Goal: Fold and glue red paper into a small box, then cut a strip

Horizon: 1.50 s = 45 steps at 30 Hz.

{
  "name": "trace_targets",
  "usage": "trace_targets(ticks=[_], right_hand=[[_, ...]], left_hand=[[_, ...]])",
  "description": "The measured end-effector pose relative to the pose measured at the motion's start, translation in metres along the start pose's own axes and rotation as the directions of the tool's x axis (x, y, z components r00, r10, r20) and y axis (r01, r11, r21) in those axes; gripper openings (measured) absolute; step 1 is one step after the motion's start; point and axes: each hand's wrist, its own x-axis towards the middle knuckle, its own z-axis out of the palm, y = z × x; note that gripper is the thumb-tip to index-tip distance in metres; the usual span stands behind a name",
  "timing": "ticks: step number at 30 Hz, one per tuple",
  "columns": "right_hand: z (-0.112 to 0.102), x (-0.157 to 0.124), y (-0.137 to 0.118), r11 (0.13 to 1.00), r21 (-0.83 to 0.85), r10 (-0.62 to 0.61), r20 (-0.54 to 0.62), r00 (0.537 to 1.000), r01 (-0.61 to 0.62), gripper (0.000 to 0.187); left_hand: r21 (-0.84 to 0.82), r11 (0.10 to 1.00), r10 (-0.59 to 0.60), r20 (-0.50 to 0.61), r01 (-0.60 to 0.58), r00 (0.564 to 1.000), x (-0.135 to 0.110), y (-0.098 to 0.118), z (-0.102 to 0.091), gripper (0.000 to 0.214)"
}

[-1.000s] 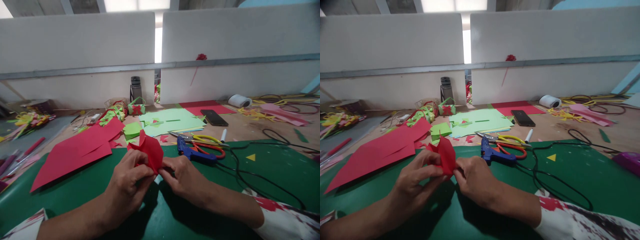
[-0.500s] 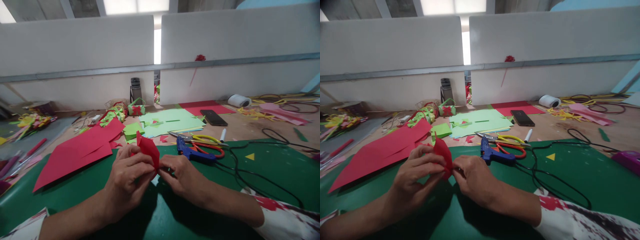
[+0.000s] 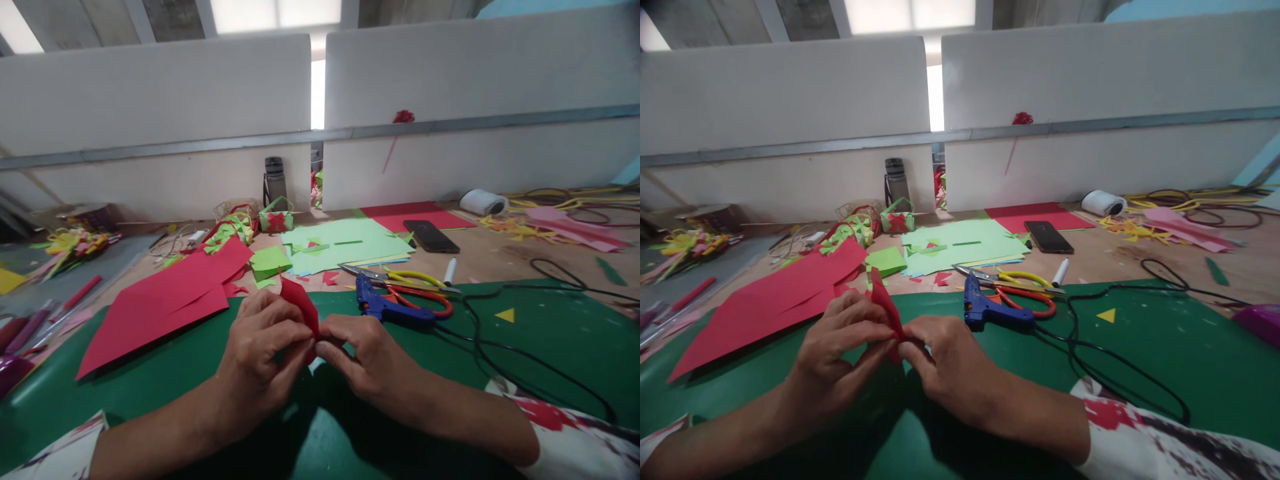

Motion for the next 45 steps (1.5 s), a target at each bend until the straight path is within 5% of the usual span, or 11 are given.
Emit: trace_targets(ticks=[9, 15, 24, 36, 40, 45], right_hand=[[0.007, -0.003, 0.011, 0.983, -0.099, -0.167, -0.123, 0.978, 0.155, 0.022], [0.007, -0.004, 0.010, 0.979, -0.165, -0.143, -0.120, 0.982, 0.123, 0.022], [0.007, -0.001, 0.013, 0.929, -0.300, -0.268, -0.147, 0.952, 0.215, 0.026], [0.000, 0.005, 0.010, 0.838, -0.479, -0.341, -0.083, 0.937, 0.262, 0.021], [-0.001, 0.005, 0.015, 0.809, -0.545, -0.264, -0.004, 0.965, 0.219, 0.020], [-0.003, 0.005, 0.012, 0.772, -0.597, -0.274, -0.003, 0.962, 0.218, 0.025]], left_hand=[[0.016, 1.000, -0.005, 0.005, 0.005, 1.000, 0.003, 0.004, 0.001, 0.013], [0.091, 0.996, 0.003, 0.057, -0.008, 0.998, 0.003, 0.008, -0.001, 0.013], [0.076, 0.997, 0.006, 0.088, -0.013, 0.996, 0.001, 0.006, -0.003, 0.013], [0.155, 0.987, 0.031, 0.039, -0.037, 0.999, 0.009, 0.009, -0.008, 0.013], [0.302, 0.951, 0.032, 0.127, -0.069, 0.991, 0.016, 0.011, -0.016, 0.032], [0.390, 0.919, -0.047, 0.247, -0.055, 0.968, 0.023, 0.011, -0.013, 0.017]])
